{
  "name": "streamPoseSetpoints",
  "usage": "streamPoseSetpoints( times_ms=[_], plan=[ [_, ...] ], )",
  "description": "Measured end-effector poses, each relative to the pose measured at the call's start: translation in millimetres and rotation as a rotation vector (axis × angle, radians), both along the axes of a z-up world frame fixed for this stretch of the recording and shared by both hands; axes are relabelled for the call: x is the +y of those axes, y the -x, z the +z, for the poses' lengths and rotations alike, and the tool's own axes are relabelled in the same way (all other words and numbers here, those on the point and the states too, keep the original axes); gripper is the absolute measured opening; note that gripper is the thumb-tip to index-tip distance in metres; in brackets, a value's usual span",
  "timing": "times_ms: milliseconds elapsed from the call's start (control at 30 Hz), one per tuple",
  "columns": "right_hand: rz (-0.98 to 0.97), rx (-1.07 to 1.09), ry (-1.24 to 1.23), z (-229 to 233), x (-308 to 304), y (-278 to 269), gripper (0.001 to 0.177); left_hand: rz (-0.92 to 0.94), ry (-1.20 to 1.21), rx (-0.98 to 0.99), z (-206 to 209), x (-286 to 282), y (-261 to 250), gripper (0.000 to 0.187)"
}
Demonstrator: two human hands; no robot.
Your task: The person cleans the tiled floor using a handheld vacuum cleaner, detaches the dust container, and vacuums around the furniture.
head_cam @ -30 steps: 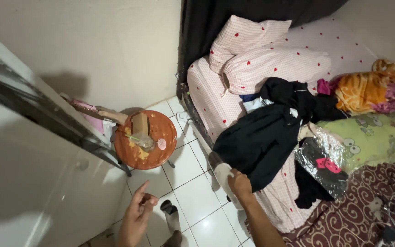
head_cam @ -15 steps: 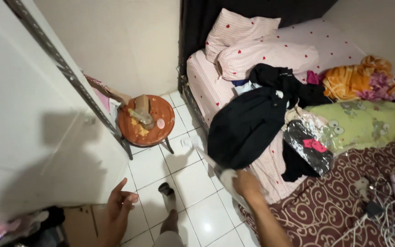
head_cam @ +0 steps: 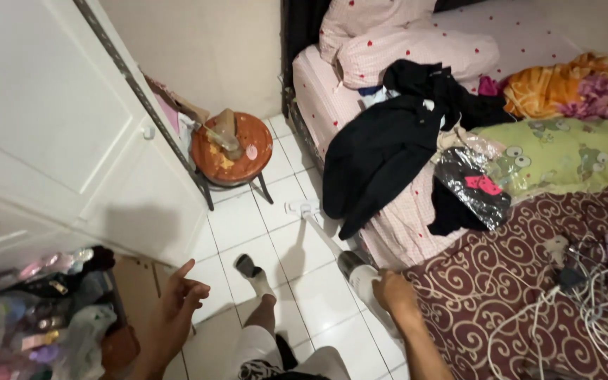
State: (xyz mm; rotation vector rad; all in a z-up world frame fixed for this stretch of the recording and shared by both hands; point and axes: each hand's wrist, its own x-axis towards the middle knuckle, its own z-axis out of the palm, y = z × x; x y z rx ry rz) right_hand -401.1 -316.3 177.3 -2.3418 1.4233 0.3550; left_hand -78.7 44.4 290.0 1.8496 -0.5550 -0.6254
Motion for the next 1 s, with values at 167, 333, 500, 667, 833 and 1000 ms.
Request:
streamPoseSetpoints(
  times_ms=[167,333,500,667,833,1000],
  plan=[
    [-0.076,-0.072,0.039,26,37,-1,0.04,-0.065,-0.02,-0.053,22,6,28,0.058],
    [-0.062,-0.357,-0.062,-48,61,-9,0.041,-0.123,-0.112,-0.009,60,0,50,0.06],
    [0.017,-0.432,-0.105,-30,87,31,0.04,-0.127,-0.086,0.027,57,13,59,0.061],
    [0.045,0.038,-0.318,54,94,51,0.044,-0.105,-0.051,-0.043,38,45,62,0.047],
    [0.103,-0.12,-0.198,35,121,12,0.042,-0.095,0.03,-0.092,34,74,65,0.044],
    [0.167,-0.16,-0.2,-18,177,-28,0.044,-0.006,0.028,-0.061,32,122,81,0.056]
  ],
)
